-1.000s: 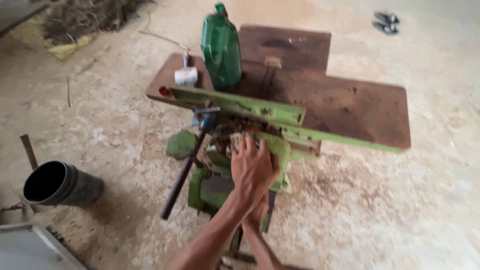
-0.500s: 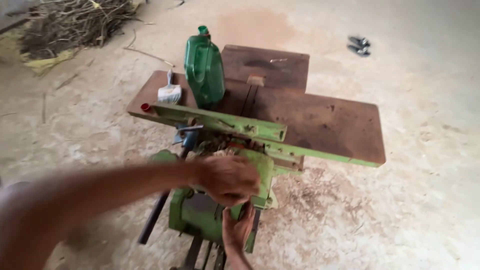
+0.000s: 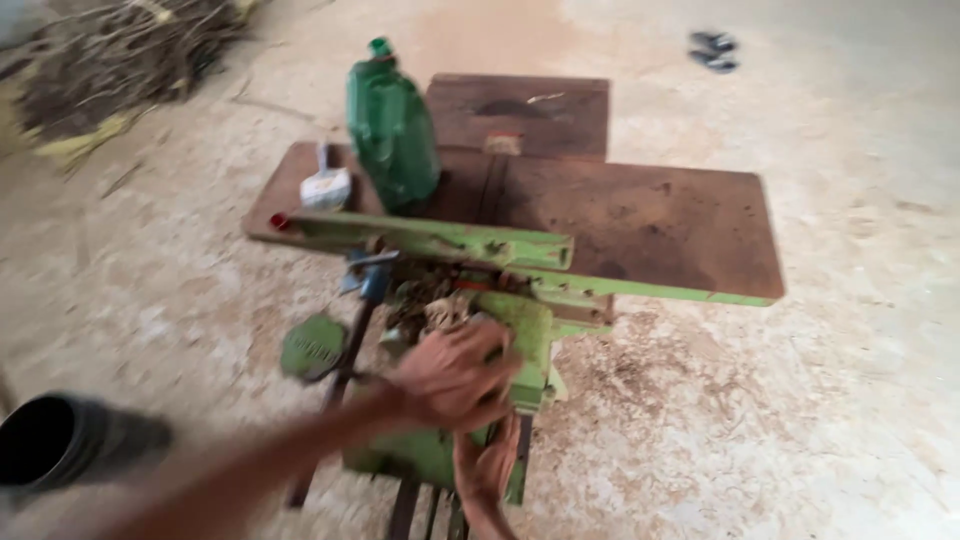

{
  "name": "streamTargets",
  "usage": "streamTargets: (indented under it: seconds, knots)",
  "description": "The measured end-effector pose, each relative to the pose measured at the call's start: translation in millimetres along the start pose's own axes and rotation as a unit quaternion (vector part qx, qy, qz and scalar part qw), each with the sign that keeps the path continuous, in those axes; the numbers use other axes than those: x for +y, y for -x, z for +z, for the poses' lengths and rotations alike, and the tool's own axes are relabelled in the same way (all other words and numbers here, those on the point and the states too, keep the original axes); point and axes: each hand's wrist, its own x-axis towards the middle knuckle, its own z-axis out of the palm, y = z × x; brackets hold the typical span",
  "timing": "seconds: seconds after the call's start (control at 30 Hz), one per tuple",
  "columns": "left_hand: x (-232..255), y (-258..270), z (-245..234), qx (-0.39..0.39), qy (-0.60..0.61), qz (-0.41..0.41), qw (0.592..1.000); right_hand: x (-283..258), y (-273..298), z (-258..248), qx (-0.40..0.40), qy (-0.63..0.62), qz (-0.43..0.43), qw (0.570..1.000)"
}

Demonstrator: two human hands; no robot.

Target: Cleaning and lubricating a green woodworking jointer/planer machine.

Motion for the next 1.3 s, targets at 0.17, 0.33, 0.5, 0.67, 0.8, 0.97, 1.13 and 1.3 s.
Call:
streamTargets:
  seconds: [0.17,0.33,0.5,0.67,0.8,0.97,1.13,1.3]
  knots:
    - [-34.8,-51.9,-5.1,-0.026,0.016,0.420,0.907,25.2,-5.9,7.4,-0.001,0.065,0.023,0.998]
    - [-8.0,-11.8,-13.0,0.007,0.023,0.428,0.904,9.2,-5.0,5.4,0.014,0.033,-0.014,0.999]
    - [15.3,30.6,-15.7,0.068,0.031,0.063,0.995,26.8,-1.0,9.9,0.023,0.031,-0.076,0.996]
    - [-8.6,17.4,1.9,0.064,0.016,0.166,0.984,22.8,-0.5,12.4,0.031,0.015,-0.051,0.998]
    - [-41.7,-62.7,-10.9,-0.130,-0.004,0.413,0.901,9.0,1.0,9.0,0.028,-0.066,-0.049,0.996]
    - [-41.9,-110.5,-12.8,-0.201,-0.027,0.739,0.643,8.7,1.0,9.7,0.025,-0.059,-0.030,0.998]
    - [15.1,-41.1,-76.8,-0.295,-0.103,0.392,0.865,21.4,-2.3,10.3,0.015,0.044,-0.055,0.997]
    - [40.9,-37.6,-93.8,-0.463,-0.091,-0.128,0.872,16.9,-4.6,10.1,0.014,0.063,-0.041,0.997]
